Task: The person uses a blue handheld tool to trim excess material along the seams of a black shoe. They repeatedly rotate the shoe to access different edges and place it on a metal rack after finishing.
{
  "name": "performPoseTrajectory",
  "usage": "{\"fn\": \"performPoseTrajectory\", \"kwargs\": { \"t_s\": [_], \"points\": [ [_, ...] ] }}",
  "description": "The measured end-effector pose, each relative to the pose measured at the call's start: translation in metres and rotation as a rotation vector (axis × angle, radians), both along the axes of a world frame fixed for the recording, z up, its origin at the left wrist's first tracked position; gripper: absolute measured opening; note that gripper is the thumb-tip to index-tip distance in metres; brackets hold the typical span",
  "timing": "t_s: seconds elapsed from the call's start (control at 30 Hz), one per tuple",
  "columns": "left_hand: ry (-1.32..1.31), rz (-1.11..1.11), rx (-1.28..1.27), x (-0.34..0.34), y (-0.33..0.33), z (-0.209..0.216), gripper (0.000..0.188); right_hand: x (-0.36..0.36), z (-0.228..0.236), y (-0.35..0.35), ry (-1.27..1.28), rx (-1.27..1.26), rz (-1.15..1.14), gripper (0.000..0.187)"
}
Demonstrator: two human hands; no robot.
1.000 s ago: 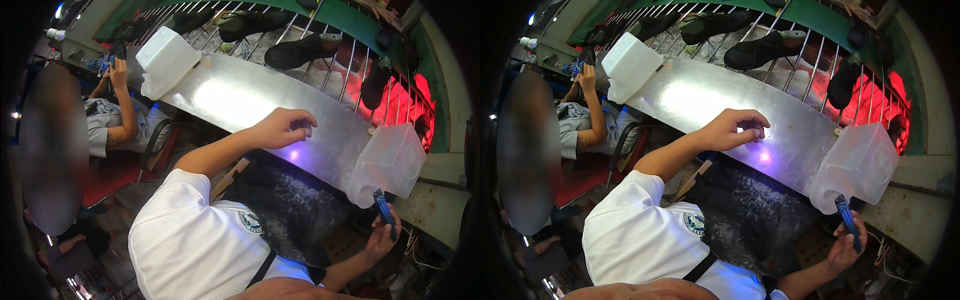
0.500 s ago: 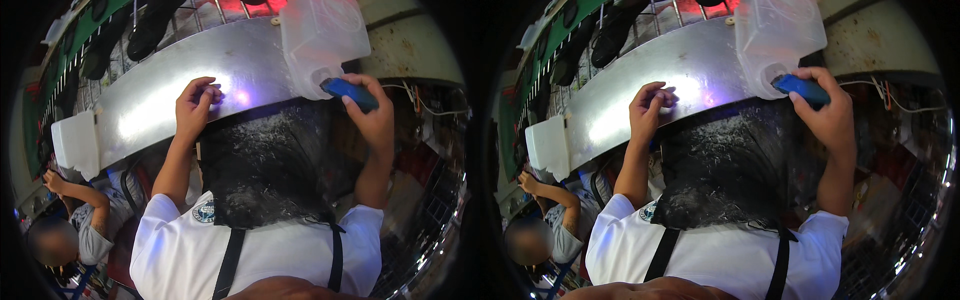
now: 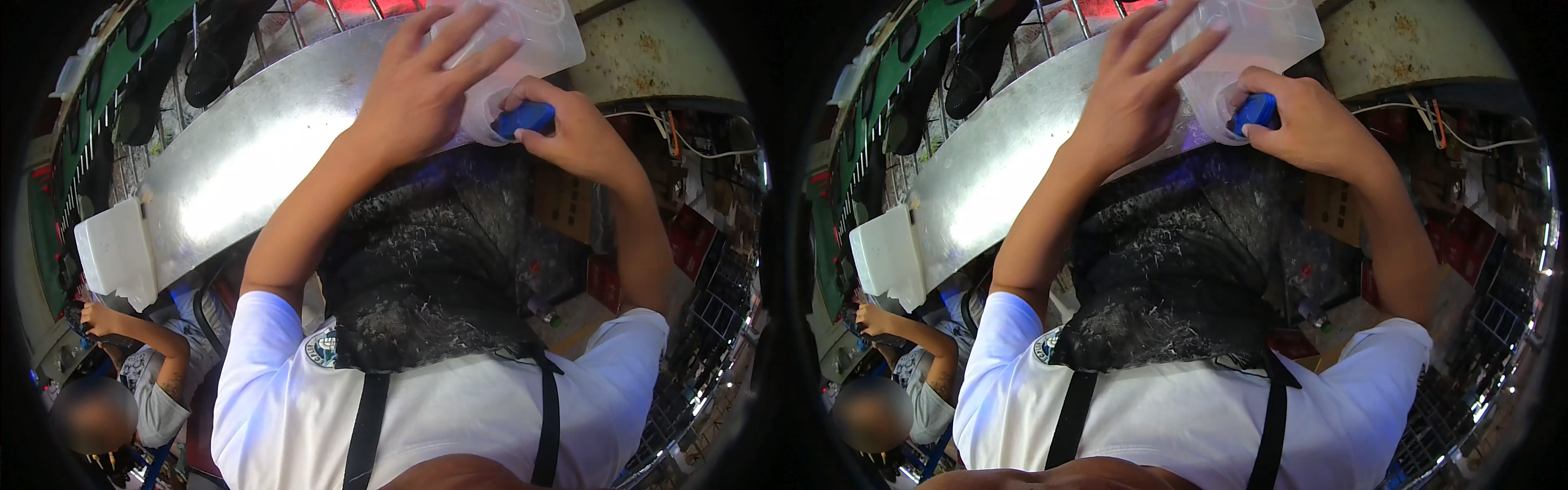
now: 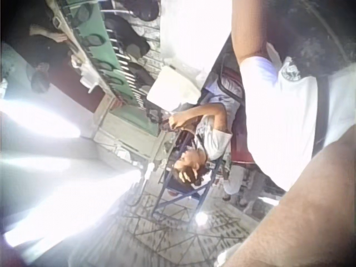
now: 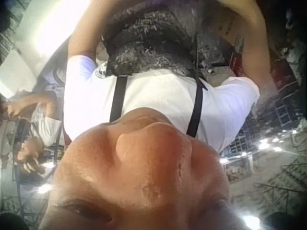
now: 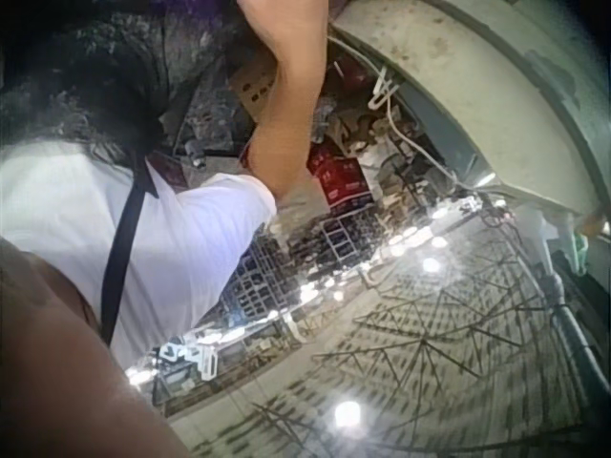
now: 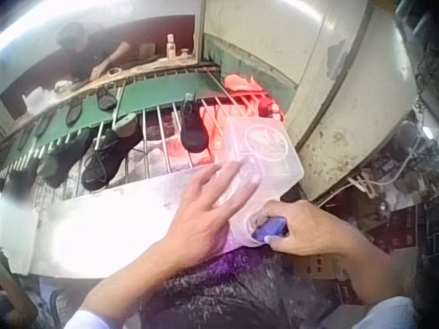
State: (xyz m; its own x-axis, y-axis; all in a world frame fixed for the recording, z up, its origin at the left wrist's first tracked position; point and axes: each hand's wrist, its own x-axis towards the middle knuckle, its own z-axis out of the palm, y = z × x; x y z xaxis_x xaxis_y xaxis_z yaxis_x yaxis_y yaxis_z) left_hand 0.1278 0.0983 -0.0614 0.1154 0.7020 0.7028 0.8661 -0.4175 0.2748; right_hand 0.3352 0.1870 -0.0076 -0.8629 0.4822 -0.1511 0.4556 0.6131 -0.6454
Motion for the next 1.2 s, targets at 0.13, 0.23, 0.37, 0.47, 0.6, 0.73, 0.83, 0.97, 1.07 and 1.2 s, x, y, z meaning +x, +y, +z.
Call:
{"fn": "performPoseTrajectory", "kwargs": {
  "t_s": [0.13, 0.23, 0.37, 0.47, 0.6, 0.73, 0.83, 0.97, 1.07, 1.2],
  "points": [
    [0.06, 0.056, -0.126, 0.011, 0.013, 0.001, 0.067, 0.001, 0.006, 0.004, -0.107, 0.167, 0.24, 0.024],
    [0.04, 0.048, -0.167, 0.01, 0.011, 0.001, 0.067, 0.007, 0.006, 0.002, -0.152, 0.435, 0.427, 0.021],
    [0.029, 0.042, -0.142, 0.01, 0.012, 0.003, 0.065, 0.015, 0.0, 0.011, -0.1, 0.618, 0.562, 0.021],
    [0.001, 0.021, -0.133, 0.006, 0.012, 0.004, 0.063, 0.013, 0.002, 0.004, 0.096, 0.287, 0.244, 0.022],
    [-0.136, -0.058, -0.015, 0.0, 0.014, -0.002, 0.063, 0.016, 0.003, -0.009, 0.139, 0.028, -0.256, 0.019],
    [-0.205, -0.05, 0.065, -0.011, -0.002, -0.003, 0.063, 0.016, -0.019, -0.021, 0.216, 0.001, -0.376, 0.024],
    [-0.295, 0.021, 0.012, -0.031, -0.019, -0.027, 0.061, 0.011, -0.021, -0.025, 0.244, 0.099, -0.291, 0.026],
    [-0.37, 0.116, -0.067, -0.048, -0.043, -0.04, 0.055, 0.004, -0.013, -0.02, 0.193, 0.072, -0.274, 0.029],
    [-0.477, 0.149, -0.114, -0.062, -0.055, -0.051, 0.054, 0.002, 0.003, -0.016, 0.118, -0.214, -0.461, 0.028],
    [-0.562, 0.228, -0.144, -0.079, -0.07, -0.066, 0.053, 0.013, 0.0, -0.007, 0.258, 0.004, -0.334, 0.025]
  ]
}}
